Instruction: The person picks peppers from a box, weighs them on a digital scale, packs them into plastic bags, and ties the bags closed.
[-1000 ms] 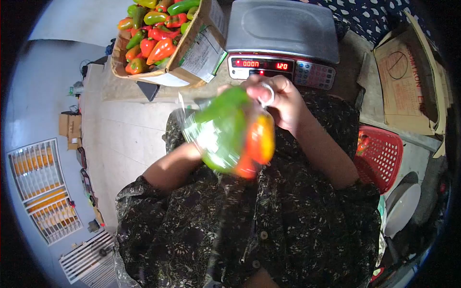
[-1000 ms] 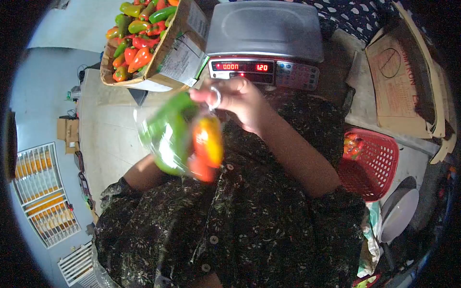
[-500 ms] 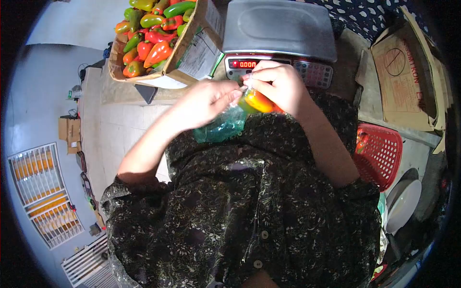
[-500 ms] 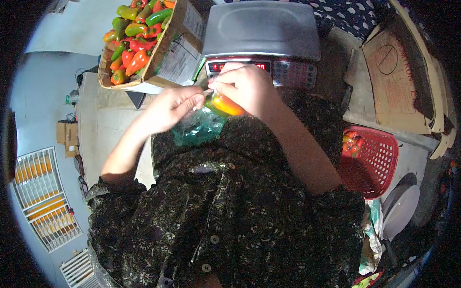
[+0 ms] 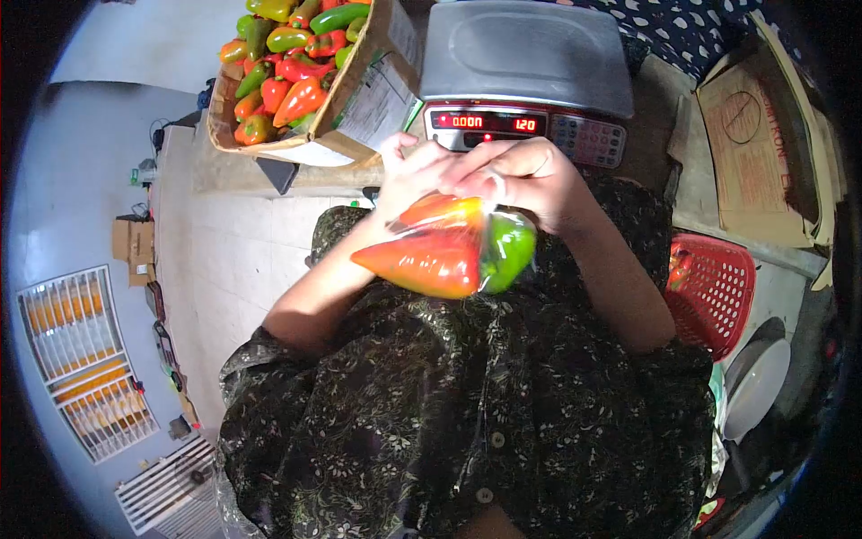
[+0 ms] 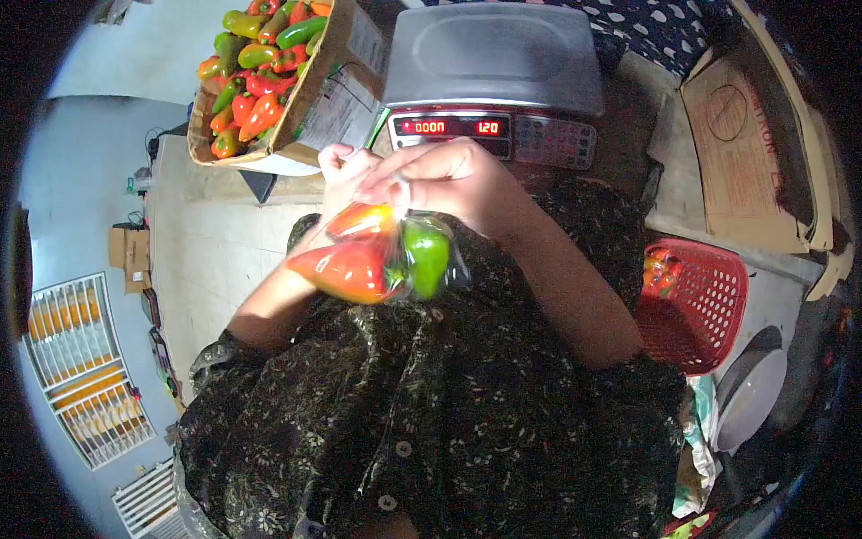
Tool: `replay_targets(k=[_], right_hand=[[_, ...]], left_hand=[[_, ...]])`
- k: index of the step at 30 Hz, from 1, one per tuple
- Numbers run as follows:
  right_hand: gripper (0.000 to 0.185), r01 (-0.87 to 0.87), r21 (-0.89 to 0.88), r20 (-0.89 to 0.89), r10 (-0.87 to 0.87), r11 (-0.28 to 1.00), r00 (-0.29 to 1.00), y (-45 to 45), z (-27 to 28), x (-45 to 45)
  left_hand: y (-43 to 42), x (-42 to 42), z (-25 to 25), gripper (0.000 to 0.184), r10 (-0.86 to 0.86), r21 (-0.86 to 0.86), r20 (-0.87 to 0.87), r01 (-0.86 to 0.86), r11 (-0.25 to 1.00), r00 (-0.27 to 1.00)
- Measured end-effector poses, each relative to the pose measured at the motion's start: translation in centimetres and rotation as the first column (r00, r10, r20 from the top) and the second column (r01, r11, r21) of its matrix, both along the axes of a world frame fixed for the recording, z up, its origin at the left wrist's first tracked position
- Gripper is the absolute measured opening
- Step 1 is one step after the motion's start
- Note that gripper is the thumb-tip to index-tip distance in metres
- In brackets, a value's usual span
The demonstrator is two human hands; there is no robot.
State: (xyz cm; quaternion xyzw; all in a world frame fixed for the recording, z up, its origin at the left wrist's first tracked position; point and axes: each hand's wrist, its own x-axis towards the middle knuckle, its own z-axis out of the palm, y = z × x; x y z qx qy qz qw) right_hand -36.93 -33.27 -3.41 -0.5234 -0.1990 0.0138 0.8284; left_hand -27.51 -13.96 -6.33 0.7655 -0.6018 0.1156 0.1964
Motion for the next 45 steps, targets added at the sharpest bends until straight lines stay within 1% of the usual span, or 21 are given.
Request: replay_targets(k=[2,3,6,7,8,9,12,13,16,17,20,23,26,27,30,31,34,37,40,43,45], right_hand=[[0.019,0.121,-0.231,0.170,-0.082,0.965,0.982,-0.2,-0.8,0.2],[0.018,0.189,-0.293,0.190,-0.137,0.937,0.972,-0.1,-1.1,0.2],[0.017,0.349,-0.456,0.242,-0.264,0.818,0.934,0.1,-1.5,0.2],[0.016,0.384,-0.504,0.253,-0.293,0.774,0.922,-0.1,-1.3,0.2],[0.016,0.418,-0.550,0.267,-0.322,0.723,0.908,-0.3,-1.1,0.2],[0.015,0.511,-0.589,0.365,-0.357,0.626,0.860,-0.3,-1.1,0.3],[0.015,0.549,-0.571,0.293,-0.473,0.610,0.831,-0.4,-1.0,0.3],[0.016,0.521,-0.587,0.235,-0.486,0.619,0.842,-0.7,-1.2,0.4],[0.010,0.609,-0.591,0.400,-0.464,0.528,0.790,-0.6,-1.9,0.5],[0.008,0.668,-0.578,0.500,-0.444,0.468,0.744,-0.4,-2.1,0.7],[0.006,0.612,-0.663,0.456,-0.415,0.431,0.787,-0.1,-1.9,0.6],[0.006,0.566,-0.713,0.411,-0.408,0.413,0.815,0.6,-2.5,0.7],[0.004,0.547,-0.769,0.407,-0.406,0.331,0.818,1.4,-4.9,0.4],[0.009,0.468,-0.837,0.347,-0.387,0.283,0.854,1.7,-5.4,0.2],[0.009,0.475,-0.846,0.381,-0.348,0.241,0.856,2.7,-6.2,0.1],[0.009,0.448,-0.874,0.370,-0.340,0.188,0.865,2.9,-6.2,0.0],[0.009,0.472,-0.857,0.391,-0.335,0.208,0.858,3.4,-5.9,-0.3],[0.009,0.533,-0.822,0.459,-0.319,0.204,0.829,4.0,-5.9,-0.5],[0.009,0.564,-0.788,0.488,-0.310,0.245,0.816,4.0,-6.5,-0.4],[0.010,0.594,-0.745,0.505,-0.327,0.304,0.799,3.9,-6.6,-0.5],[0.010,0.569,-0.736,0.462,-0.342,0.367,0.818,3.5,-6.8,-0.5]], left_hand=[[-0.2,1.0,2.4,0.014,-0.092,0.048,-0.035,0.094,0.994,0.995],[-0.4,1.3,3.7,0.011,-0.135,0.071,-0.054,0.139,0.988,0.989],[-0.5,1.7,5.8,0.012,-0.071,0.244,-0.100,0.094,0.965,0.992],[-0.9,1.7,6.7,0.011,-0.070,0.253,0.015,0.064,0.965,0.997],[-1.1,1.6,6.7,0.012,-0.037,0.249,-0.003,0.036,0.968,0.999],[-1.3,1.5,6.7,0.012,-0.003,0.244,-0.022,0.008,0.970,1.000],[-2.0,0.8,6.7,0.013,0.048,0.207,-0.065,-0.033,0.978,0.997],[-2.1,0.6,6.6,0.013,0.053,0.208,-0.084,-0.034,0.977,0.995],[-2.2,0.0,6.0,0.015,0.110,0.205,-0.180,-0.072,0.976,0.978],[-2.2,-0.1,5.8,0.015,0.136,0.204,-0.217,-0.091,0.975,0.967],[-2.1,-0.2,4.9,0.015,0.195,0.168,-0.341,-0.144,0.975,0.920],[-2.0,-0.6,4.3,0.013,0.315,0.226,-0.506,-0.230,0.947,0.803],[-2.2,-0.8,3.5,0.016,0.422,0.376,-0.680,-0.208,0.903,0.600],[-2.0,-0.6,2.3,0.021,0.361,0.316,-0.726,-0.182,0.931,0.585],[-2.0,-0.4,0.5,0.023,0.366,0.355,-0.783,-0.121,0.927,0.503],[-2.1,-0.3,0.8,0.024,0.386,0.383,-0.771,-0.116,0.917,0.506],[-1.6,0.2,0.1,0.022,0.368,0.372,-0.832,-0.074,0.925,0.416],[-1.3,0.1,-0.3,0.021,0.337,0.345,-0.850,-0.056,0.937,0.406],[-0.9,0.1,-2.3,0.014,0.214,0.194,-0.919,-0.092,0.977,0.330],[-0.6,0.3,-3.4,0.015,0.095,0.081,-0.975,-0.075,0.994,0.203],[-0.4,0.1,-3.6,0.018,0.062,0.051,-0.995,-0.135,0.990,0.077]])
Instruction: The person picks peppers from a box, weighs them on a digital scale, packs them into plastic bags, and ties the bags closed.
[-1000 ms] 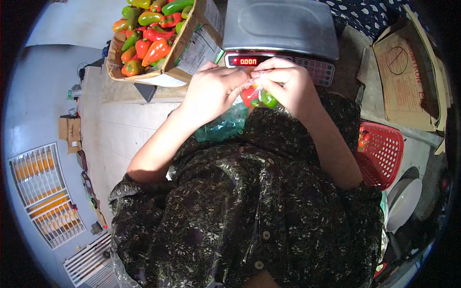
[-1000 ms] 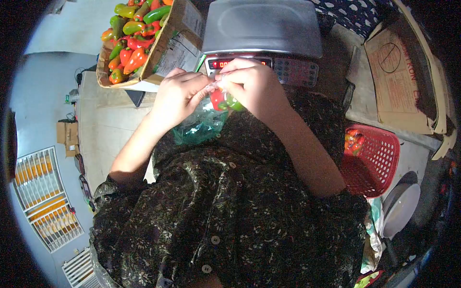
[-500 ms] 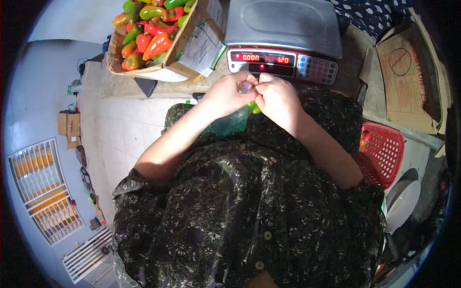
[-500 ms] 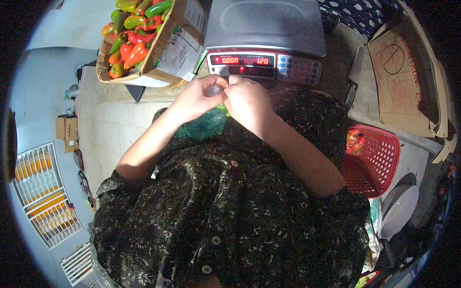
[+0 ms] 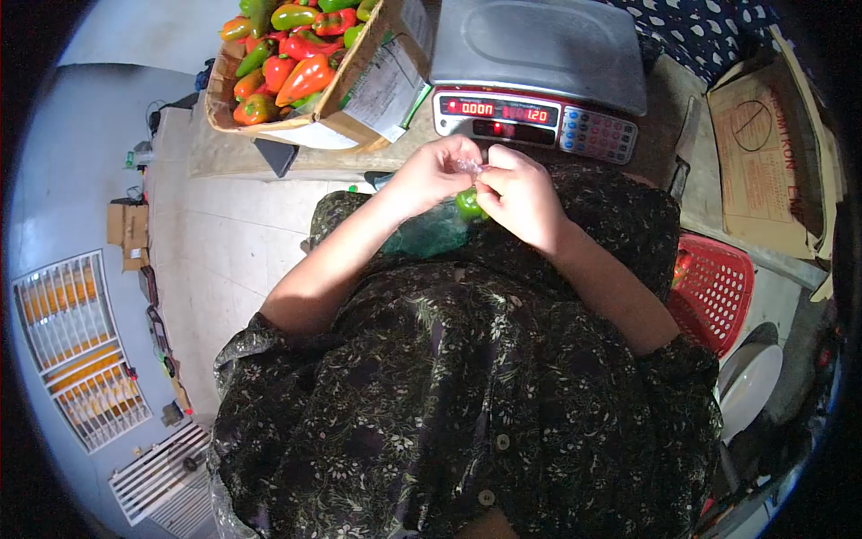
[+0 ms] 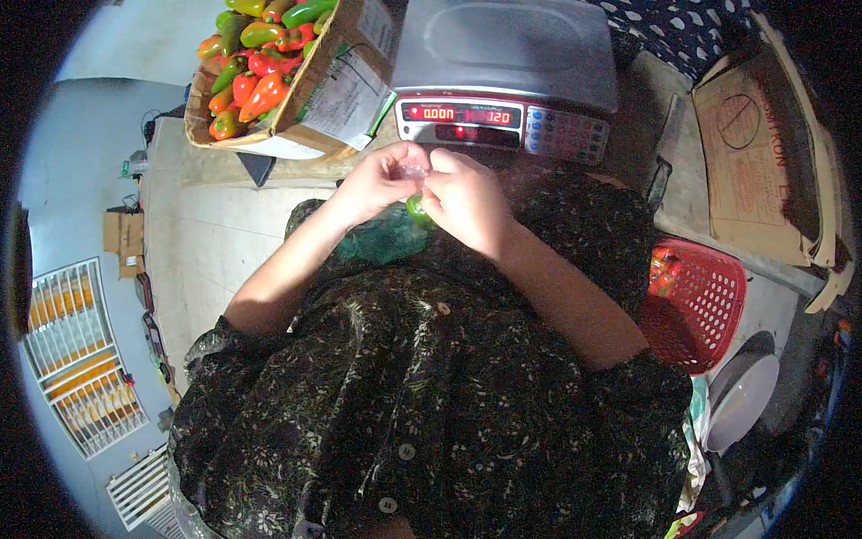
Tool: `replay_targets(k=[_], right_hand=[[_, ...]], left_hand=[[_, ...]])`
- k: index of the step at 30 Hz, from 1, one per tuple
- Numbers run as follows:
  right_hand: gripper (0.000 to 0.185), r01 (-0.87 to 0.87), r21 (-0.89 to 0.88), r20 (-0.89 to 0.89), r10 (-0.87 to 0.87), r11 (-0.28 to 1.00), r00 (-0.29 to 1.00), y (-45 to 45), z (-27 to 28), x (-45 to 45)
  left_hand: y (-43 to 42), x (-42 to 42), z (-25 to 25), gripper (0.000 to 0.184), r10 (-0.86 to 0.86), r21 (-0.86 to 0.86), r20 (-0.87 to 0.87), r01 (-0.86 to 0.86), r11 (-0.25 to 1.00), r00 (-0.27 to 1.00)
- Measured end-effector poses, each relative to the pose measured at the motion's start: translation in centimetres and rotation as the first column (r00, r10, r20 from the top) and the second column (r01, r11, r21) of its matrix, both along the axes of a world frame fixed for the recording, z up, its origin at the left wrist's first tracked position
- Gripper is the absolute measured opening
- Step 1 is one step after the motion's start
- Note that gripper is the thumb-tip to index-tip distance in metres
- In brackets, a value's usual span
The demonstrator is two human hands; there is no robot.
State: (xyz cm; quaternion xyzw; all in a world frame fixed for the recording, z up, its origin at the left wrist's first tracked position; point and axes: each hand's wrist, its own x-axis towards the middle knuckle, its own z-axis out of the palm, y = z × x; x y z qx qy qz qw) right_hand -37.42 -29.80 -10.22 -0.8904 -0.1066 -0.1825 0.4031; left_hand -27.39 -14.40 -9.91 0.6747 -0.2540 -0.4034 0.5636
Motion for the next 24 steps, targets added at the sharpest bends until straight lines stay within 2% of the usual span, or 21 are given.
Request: replay_targets(k=[4,7,10,13,14,17,18,22,24], right_hand=[[0.010,-0.056,0.200,-0.108,0.079,0.978,0.991,-0.9,-0.2,0.0],[0.007,-0.036,0.397,-0.097,0.081,0.917,0.992,-0.7,0.0,0.1],[0.005,-0.052,0.494,-0.143,0.141,0.868,0.980,-0.9,-0.2,0.6],[0.008,-0.064,0.649,-0.133,0.197,0.758,0.971,-1.5,-0.8,1.6],[0.010,-0.059,0.652,-0.184,0.233,0.756,0.955,-1.9,-0.7,1.7],[0.012,-0.095,0.670,-0.195,0.297,0.736,0.935,-2.4,-1.3,2.0],[0.012,-0.108,0.710,-0.199,0.346,0.696,0.917,-2.4,-1.4,2.0],[0.011,-0.158,0.685,-0.223,0.412,0.711,0.884,-2.5,-1.2,1.7],[0.015,-0.218,0.616,-0.206,0.422,0.757,0.883,-2.6,-1.4,1.9]], left_hand=[[0.4,0.1,-0.5,0.024,0.015,-0.043,-0.141,-0.021,0.999,0.990],[0.5,-0.1,-0.7,0.020,-0.008,-0.123,-0.180,-0.015,0.992,0.984],[1.0,-0.4,-0.7,0.016,-0.054,-0.046,-0.285,0.043,0.998,0.957],[0.8,-1.1,-0.3,0.013,0.046,-0.027,-0.342,-0.059,0.998,0.939],[0.7,-1.2,0.0,0.018,0.086,-0.003,-0.361,-0.093,0.996,0.929],[0.6,-0.9,0.4,0.022,0.077,0.081,-0.301,-0.055,0.995,0.950],[0.7,-0.8,0.4,0.024,0.072,0.098,-0.280,-0.046,0.994,0.957],[0.5,-0.8,0.3,0.025,0.020,0.051,-0.177,-0.011,0.999,0.984],[0.5,-0.8,-0.7,0.026,-0.029,0.042,-0.100,0.033,0.999,0.995]])
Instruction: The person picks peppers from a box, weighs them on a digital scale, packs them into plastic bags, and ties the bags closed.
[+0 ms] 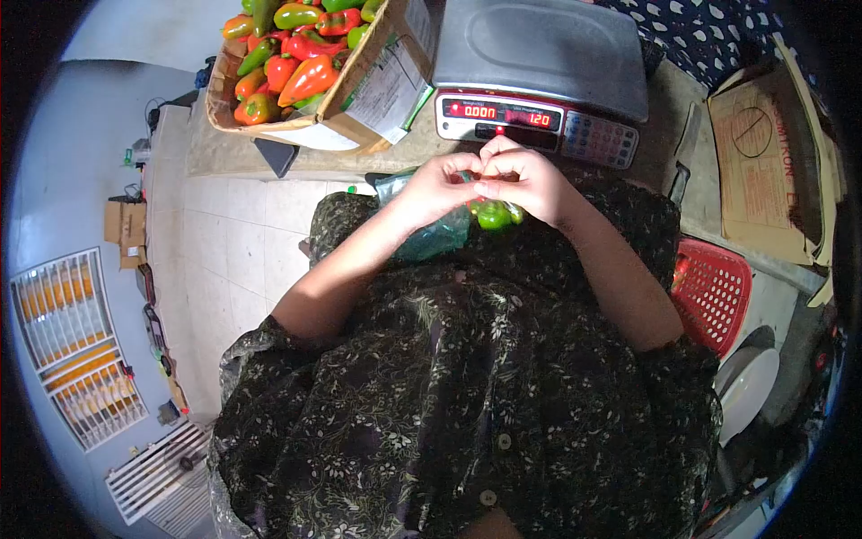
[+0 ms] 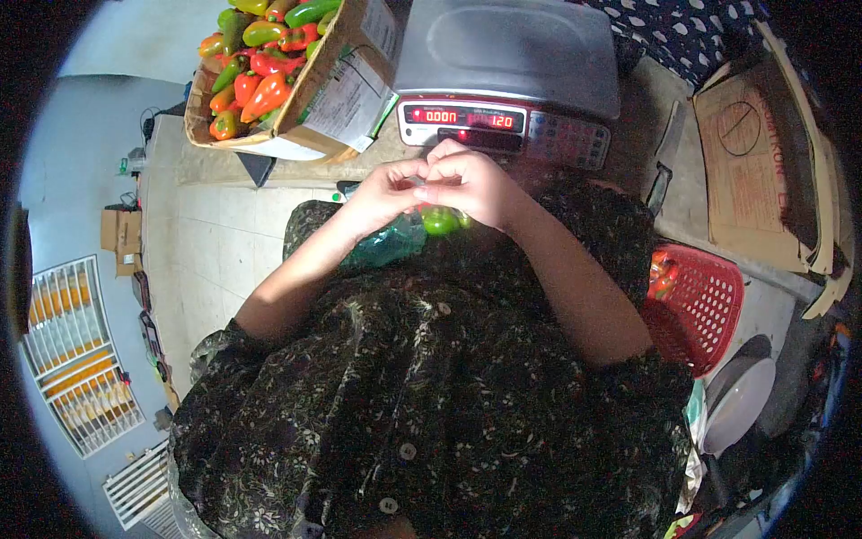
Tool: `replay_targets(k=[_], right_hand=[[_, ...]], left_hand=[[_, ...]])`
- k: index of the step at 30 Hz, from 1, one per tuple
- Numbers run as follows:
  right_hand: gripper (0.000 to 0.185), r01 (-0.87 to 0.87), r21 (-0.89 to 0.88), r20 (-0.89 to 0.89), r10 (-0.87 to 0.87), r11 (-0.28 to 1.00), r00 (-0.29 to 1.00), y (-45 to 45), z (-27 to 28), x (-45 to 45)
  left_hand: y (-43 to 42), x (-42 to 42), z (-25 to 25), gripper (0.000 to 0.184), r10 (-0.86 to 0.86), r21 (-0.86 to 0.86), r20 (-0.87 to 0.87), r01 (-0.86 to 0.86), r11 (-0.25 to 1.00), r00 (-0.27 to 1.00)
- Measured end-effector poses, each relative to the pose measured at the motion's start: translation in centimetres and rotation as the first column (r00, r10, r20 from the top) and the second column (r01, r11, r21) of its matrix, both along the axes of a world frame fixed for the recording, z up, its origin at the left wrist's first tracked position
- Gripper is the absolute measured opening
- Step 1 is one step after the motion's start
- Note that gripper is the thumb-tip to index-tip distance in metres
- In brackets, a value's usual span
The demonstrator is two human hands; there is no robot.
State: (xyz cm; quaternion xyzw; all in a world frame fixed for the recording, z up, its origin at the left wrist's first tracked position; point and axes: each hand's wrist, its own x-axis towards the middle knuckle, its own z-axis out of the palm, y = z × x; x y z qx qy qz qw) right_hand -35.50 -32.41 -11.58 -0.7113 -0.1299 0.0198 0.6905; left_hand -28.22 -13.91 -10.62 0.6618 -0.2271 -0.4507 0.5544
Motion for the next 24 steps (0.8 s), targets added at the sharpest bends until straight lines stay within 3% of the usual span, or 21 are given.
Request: replay_targets(k=[1,3,4,7,8,11,14,17,18,21,22,24], right_hand=[[0.017,-0.016,-0.042,0.030,0.018,0.999,0.999,-0.1,0.1,0.1],[0.016,0.085,-0.371,0.128,-0.040,0.925,0.991,-0.5,1.3,-0.2],[0.016,0.143,-0.516,0.184,-0.054,0.845,0.981,-0.7,2.2,-0.4],[0.018,-0.029,-0.882,-0.067,-0.065,0.470,0.996,0.2,4.5,-2.2],[0.017,0.045,-0.897,0.035,-0.031,0.440,0.999,0.2,3.4,-2.9],[0.021,-0.011,-0.843,-0.033,-0.031,0.538,0.999,-0.4,1.1,-3.1],[0.015,0.028,-0.601,0.056,0.007,0.799,0.998,-1.1,0.9,-2.6],[0.014,0.039,-0.424,0.082,-0.005,0.905,0.997,-1.0,1.0,-1.8],[0.011,0.043,-0.422,0.089,-0.005,0.906,0.996,-1.1,1.3,-1.6],[0.013,0.054,-0.214,-0.041,-0.064,0.975,0.997,-0.8,2.1,-1.1],[0.017,0.031,-0.088,-0.160,-0.045,0.996,0.986,-0.9,1.7,-1.1],[0.024,0.036,-0.018,-0.288,-0.040,0.999,0.957,-1.3,1.5,-0.8]], left_hand=[[-0.1,0.0,-0.5,0.026,-0.010,0.011,0.056,0.009,1.000,0.998],[-0.4,0.2,-1.1,0.027,-0.027,0.031,0.172,0.022,0.999,0.985],[-0.6,0.3,-0.9,0.026,-0.030,0.068,0.113,0.023,0.997,0.993],[-1.6,-0.8,-2.2,0.022,-0.104,-0.025,0.192,0.111,0.994,0.976],[-1.6,-1.2,-3.3,0.018,-0.154,0.052,0.202,0.146,0.988,0.967],[-2.3,-1.9,-1.7,0.019,-0.231,0.159,0.204,0.200,0.967,0.951],[-1.9,-1.5,-3.3,0.020,-0.189,0.046,0.237,0.184,0.982,0.953],[-1.6,-0.6,-1.2,0.022,-0.087,0.067,-0.094,0.093,0.993,0.992],[-1.2,-0.4,-1.2,0.026,-0.058,0.065,-0.093,0.064,0.996,0.994],[-1.4,-0.5,-2.1,0.016,0.020,-0.139,-0.094,-0.033,0.990,0.995],[-0.8,-0.1,-2.2,0.027,-0.066,-0.178,-0.072,0.053,0.983,0.995],[-1.0,-0.2,-2.0,0.024,-0.076,-0.112,-0.048,0.070,0.991,0.996]])
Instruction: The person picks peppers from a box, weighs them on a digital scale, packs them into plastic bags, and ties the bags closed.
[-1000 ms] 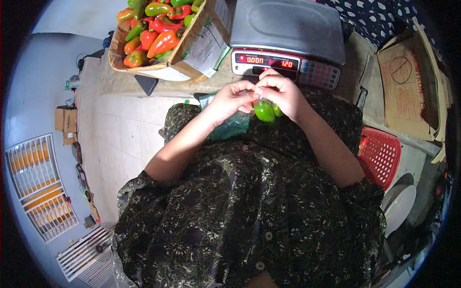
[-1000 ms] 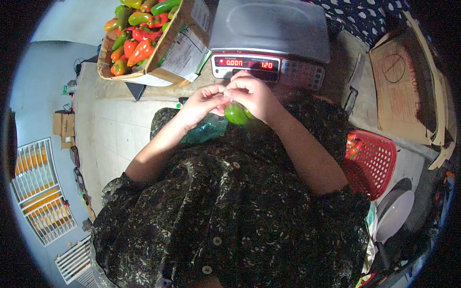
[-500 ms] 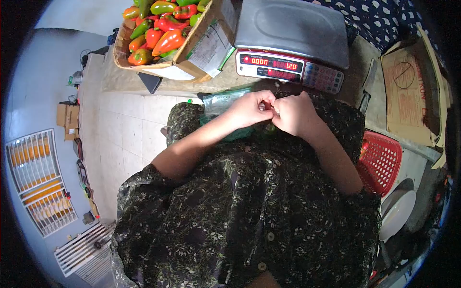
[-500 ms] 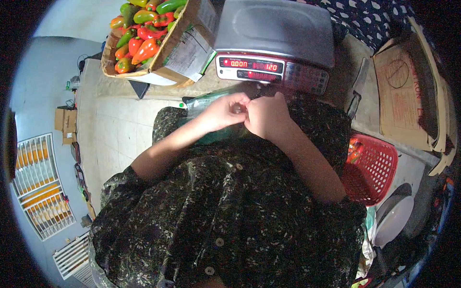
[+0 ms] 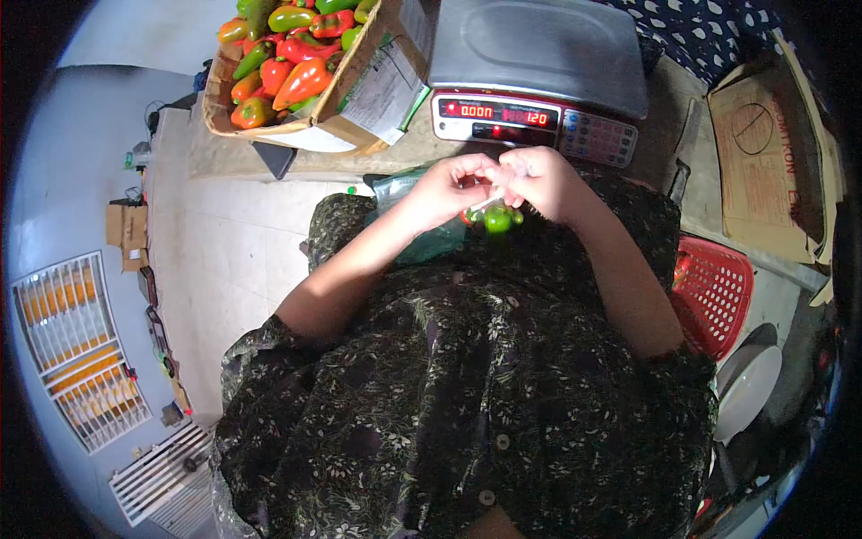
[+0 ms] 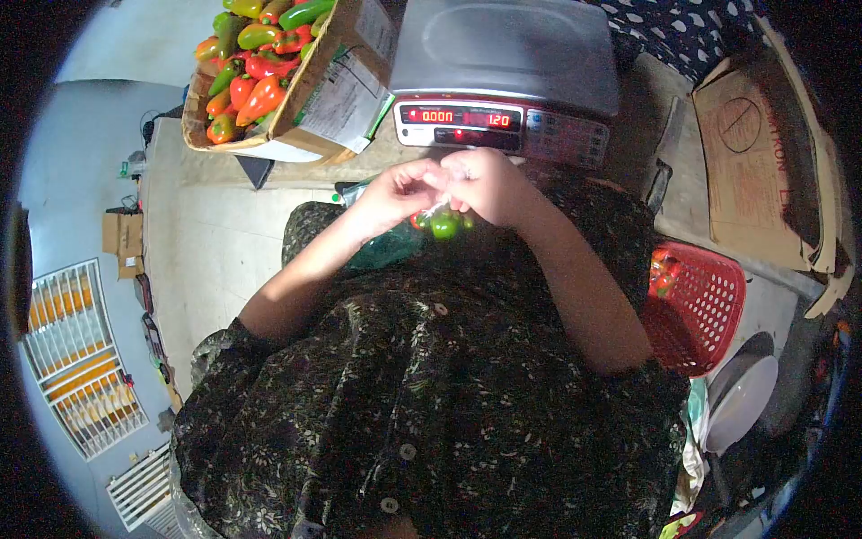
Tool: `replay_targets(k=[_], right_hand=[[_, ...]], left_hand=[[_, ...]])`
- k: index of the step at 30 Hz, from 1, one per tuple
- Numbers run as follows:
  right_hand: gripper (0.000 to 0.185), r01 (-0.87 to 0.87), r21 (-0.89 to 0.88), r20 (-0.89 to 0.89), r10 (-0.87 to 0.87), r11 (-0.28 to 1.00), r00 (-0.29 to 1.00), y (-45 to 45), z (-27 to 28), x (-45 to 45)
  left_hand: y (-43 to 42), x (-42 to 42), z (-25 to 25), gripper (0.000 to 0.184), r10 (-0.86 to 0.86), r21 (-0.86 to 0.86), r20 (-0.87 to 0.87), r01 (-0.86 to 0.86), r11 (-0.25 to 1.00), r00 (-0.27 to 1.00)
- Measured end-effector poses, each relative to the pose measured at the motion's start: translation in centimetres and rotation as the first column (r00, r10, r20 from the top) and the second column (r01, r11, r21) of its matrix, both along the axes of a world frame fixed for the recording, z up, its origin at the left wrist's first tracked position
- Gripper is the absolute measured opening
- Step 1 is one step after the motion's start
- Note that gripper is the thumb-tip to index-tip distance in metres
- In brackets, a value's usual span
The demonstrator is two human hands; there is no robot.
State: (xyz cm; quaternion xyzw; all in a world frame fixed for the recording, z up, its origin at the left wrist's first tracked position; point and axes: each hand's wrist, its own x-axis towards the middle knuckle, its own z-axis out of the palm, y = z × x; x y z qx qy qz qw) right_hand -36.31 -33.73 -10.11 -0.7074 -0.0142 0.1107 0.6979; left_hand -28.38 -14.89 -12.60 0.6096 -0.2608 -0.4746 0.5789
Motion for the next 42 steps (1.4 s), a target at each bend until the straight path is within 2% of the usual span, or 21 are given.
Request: replay_targets(k=[2,5,7,8,9,10,13,15,16,19,22,24,27,28,31,33,34,36,39,40,42], right_hand=[[0.036,0.057,0.030,-0.057,-0.055,0.998,0.997,0.0,0.2,0.1],[0.041,0.137,-0.148,-0.092,-0.152,0.979,0.984,-0.2,1.1,0.2],[0.043,0.258,-0.021,-0.080,-0.259,0.966,0.962,0.5,1.9,0.1],[0.043,0.306,0.018,-0.097,-0.303,0.952,0.948,0.8,2.2,0.2],[0.044,0.353,0.055,-0.118,-0.345,0.934,0.931,1.2,2.8,0.2],[0.046,0.383,0.199,-0.183,-0.349,0.902,0.919,1.7,3.7,0.2],[0.046,0.307,0.455,-0.104,-0.293,0.836,0.951,2.6,3.4,0.5],[0.047,0.228,0.396,-0.090,-0.209,0.889,0.974,2.3,4.1,0.3],[0.047,0.192,0.371,-0.092,-0.170,0.908,0.981,2.1,4.1,0.2],[0.049,0.099,0.229,-0.076,-0.084,0.968,0.994,1.4,4.6,-0.1],[0.053,-0.013,0.052,-0.042,0.015,0.999,0.999,1.2,5.6,-0.3],[0.055,-0.119,-0.084,-0.098,0.110,0.989,0.989,0.7,5.7,-0.4],[0.055,-0.103,-0.225,0.120,0.132,0.969,0.984,1.5,6.1,-0.6],[0.050,-0.180,-0.349,0.073,0.218,0.920,0.973,1.3,6.2,-0.7],[0.042,-0.014,-0.503,0.354,0.221,0.864,0.909,2.2,5.1,-1.9],[0.031,-0.029,-0.499,0.344,0.229,0.866,0.911,2.5,5.2,-3.1],[0.029,-0.012,-0.507,0.365,0.228,0.862,0.903,2.7,4.8,-3.7],[0.023,-0.052,-0.547,0.323,0.268,0.836,0.908,2.9,5.1,-4.5],[0.025,0.076,-0.551,0.490,0.248,0.831,0.836,3.1,3.7,-5.8],[0.029,0.102,-0.609,0.514,0.294,0.787,0.806,3.0,3.2,-6.0],[0.031,0.142,-0.618,0.513,0.260,0.773,0.818,3.1,3.0,-6.4]], left_hand=[[-0.2,-0.4,1.0,0.020,-0.022,0.062,0.039,0.020,0.998,0.999],[-0.4,-0.8,2.5,0.014,-0.056,0.158,0.082,0.042,0.987,0.995],[-0.5,-0.9,2.7,0.011,-0.049,0.235,0.068,0.032,0.972,0.996],[-0.3,-1.1,1.7,0.013,0.010,0.208,0.245,-0.063,0.976,0.969],[-0.5,-1.3,2.2,0.013,0.051,0.209,0.307,-0.119,0.971,0.950],[-0.6,-1.7,2.8,0.013,0.090,0.206,0.368,-0.175,0.963,0.926],[-0.9,-2.9,5.5,0.013,0.171,0.155,0.433,-0.261,0.953,0.885],[-1.0,-3.4,6.2,0.014,0.169,0.125,0.447,-0.249,0.960,0.879],[-0.9,-3.5,6.4,0.017,0.120,0.132,0.549,-0.227,0.965,0.827],[-0.7,-3.6,6.3,0.016,0.112,0.096,0.614,-0.214,0.972,0.781],[-0.7,-3.0,8.2,0.014,-0.068,0.219,0.718,-0.132,0.967,0.692],[-0.6,-2.9,8.2,0.012,-0.110,0.217,0.710,-0.067,0.974,0.695],[-0.4,-2.8,6.2,0.015,-0.118,0.184,0.697,-0.017,0.983,0.707],[-0.3,-2.8,5.6,0.016,-0.114,0.188,0.688,-0.024,0.982,0.716],[-0.8,-3.0,5.7,0.019,-0.080,0.184,0.676,-0.062,0.981,0.733],[-1.1,-3.1,5.7,0.019,-0.029,0.126,0.715,-0.088,0.988,0.698],[-0.7,-2.9,5.6,0.021,-0.145,0.236,0.701,-0.035,0.971,0.698],[-0.9,-3.5,5.1,0.021,-0.076,0.165,0.767,-0.081,0.983,0.637],[-1.3,-3.9,4.9,0.016,-0.039,0.087,0.869,-0.075,0.993,0.494],[-1.5,-3.9,5.1,0.014,-0.035,0.075,0.884,-0.067,0.995,0.466],[-1.7,-3.7,5.3,0.010,-0.023,0.049,0.914,-0.053,0.997,0.405]])
